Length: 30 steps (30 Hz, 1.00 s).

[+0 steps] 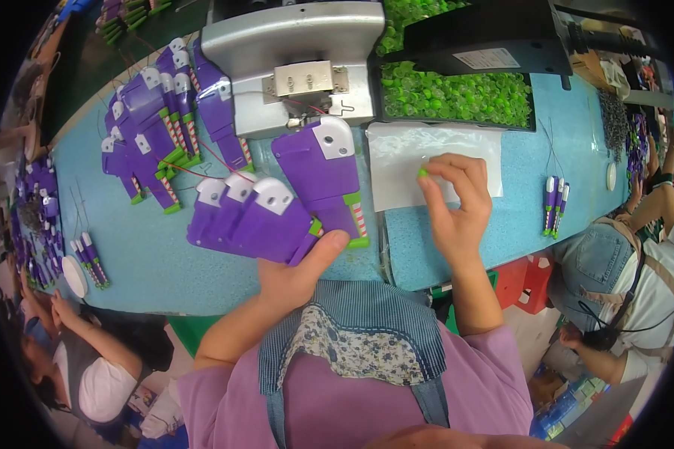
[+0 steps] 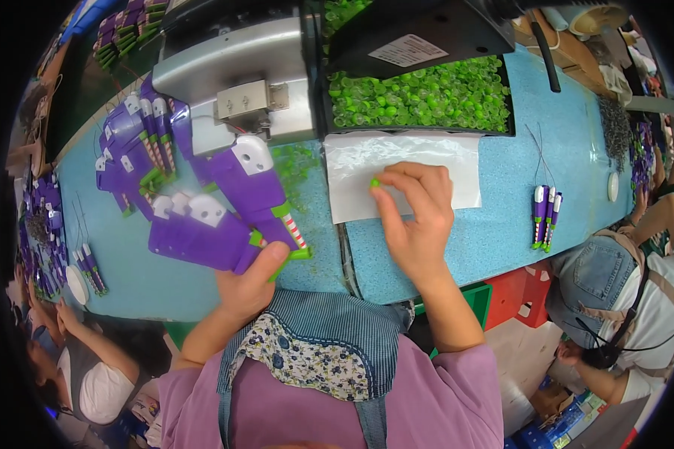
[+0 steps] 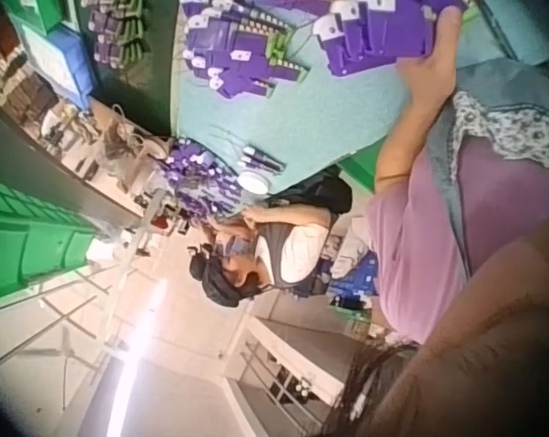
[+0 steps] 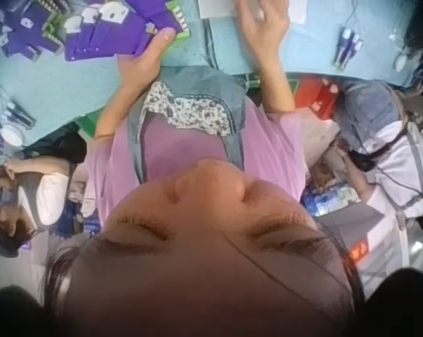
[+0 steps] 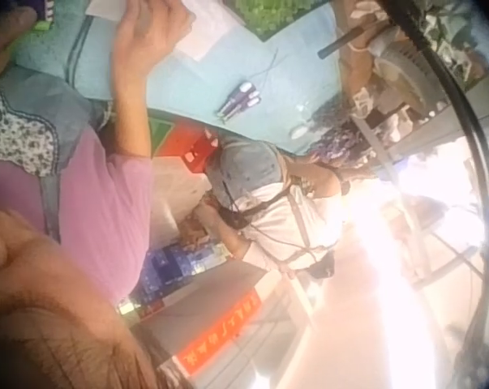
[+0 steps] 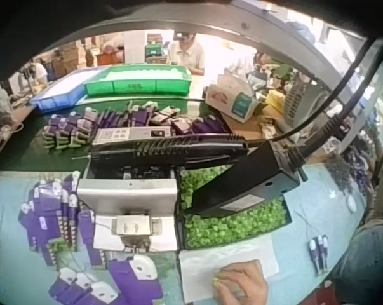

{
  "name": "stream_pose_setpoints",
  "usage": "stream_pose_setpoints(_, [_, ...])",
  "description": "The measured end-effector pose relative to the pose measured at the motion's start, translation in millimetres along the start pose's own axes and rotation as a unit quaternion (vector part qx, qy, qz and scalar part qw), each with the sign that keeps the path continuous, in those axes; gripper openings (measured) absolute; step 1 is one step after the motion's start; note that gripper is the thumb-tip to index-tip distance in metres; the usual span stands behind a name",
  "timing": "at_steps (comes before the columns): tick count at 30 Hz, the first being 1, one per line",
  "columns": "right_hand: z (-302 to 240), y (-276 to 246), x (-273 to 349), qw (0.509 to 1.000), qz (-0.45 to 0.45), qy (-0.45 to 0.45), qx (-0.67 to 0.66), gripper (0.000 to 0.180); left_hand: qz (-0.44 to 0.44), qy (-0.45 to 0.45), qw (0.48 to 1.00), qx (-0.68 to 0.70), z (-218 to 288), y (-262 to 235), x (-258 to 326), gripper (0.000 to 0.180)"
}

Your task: The person fastens toy components using an electric screwdriver, attaches green plastic caps onto the components by hand, and arranges the assembled pieces on the workstation table.

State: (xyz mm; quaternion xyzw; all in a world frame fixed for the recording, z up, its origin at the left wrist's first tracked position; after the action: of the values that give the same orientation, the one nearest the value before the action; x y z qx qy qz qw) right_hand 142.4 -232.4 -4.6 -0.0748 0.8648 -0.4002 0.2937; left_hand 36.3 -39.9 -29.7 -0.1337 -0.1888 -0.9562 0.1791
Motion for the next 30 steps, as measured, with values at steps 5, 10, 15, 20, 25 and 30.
stream_pose_setpoints(5, [-24.6,0.8,10.2,0.912,-0.077,0.134,-0.381,0.019,-0.015,0.102,0.983,-0.152,7.3,7.4,-2.0,0.018])
stream_pose_setpoints(10, [-39.0,7.6,14.1,0.886,-0.113,0.117,-0.434,0.018,-0.109,0.073,0.963,-0.234,18.3,11.3,0.0,0.027])
stream_pose_setpoints(15, [-42.4,11.9,20.4,0.9,-0.114,0.106,-0.406,0.016,-0.088,0.072,0.956,-0.271,12.3,7.6,5.4,0.024])
stream_pose_setpoints(20, [-42.6,16.8,29.9,0.887,-0.091,0.131,-0.434,0.017,-0.095,0.089,0.936,-0.329,7.8,5.0,7.5,0.025])
stream_pose_setpoints(25, [-58.0,19.6,24.1,0.878,-0.14,0.101,-0.447,0.017,-0.085,0.039,0.991,-0.091,-12.0,-16.7,12.1,0.039])
stream_pose_setpoints(30, [-70.9,27.0,15.2,0.893,-0.198,-0.006,-0.404,0.02,-0.201,0.072,0.97,0.115,-8.9,-11.4,5.5,0.026])
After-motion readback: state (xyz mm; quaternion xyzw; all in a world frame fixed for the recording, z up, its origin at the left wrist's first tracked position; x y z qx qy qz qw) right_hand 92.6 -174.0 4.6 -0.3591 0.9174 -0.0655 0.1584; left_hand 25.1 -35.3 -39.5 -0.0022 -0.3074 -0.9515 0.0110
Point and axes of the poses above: each hand's wrist, its own x-axis away from the middle knuckle, its own y-axis out of the palm, z = x × y, the point moved 5 cm from there along -x, towards the middle knuckle, and after that the axes turned 4 degrees about -y, right-handed, at the moved point
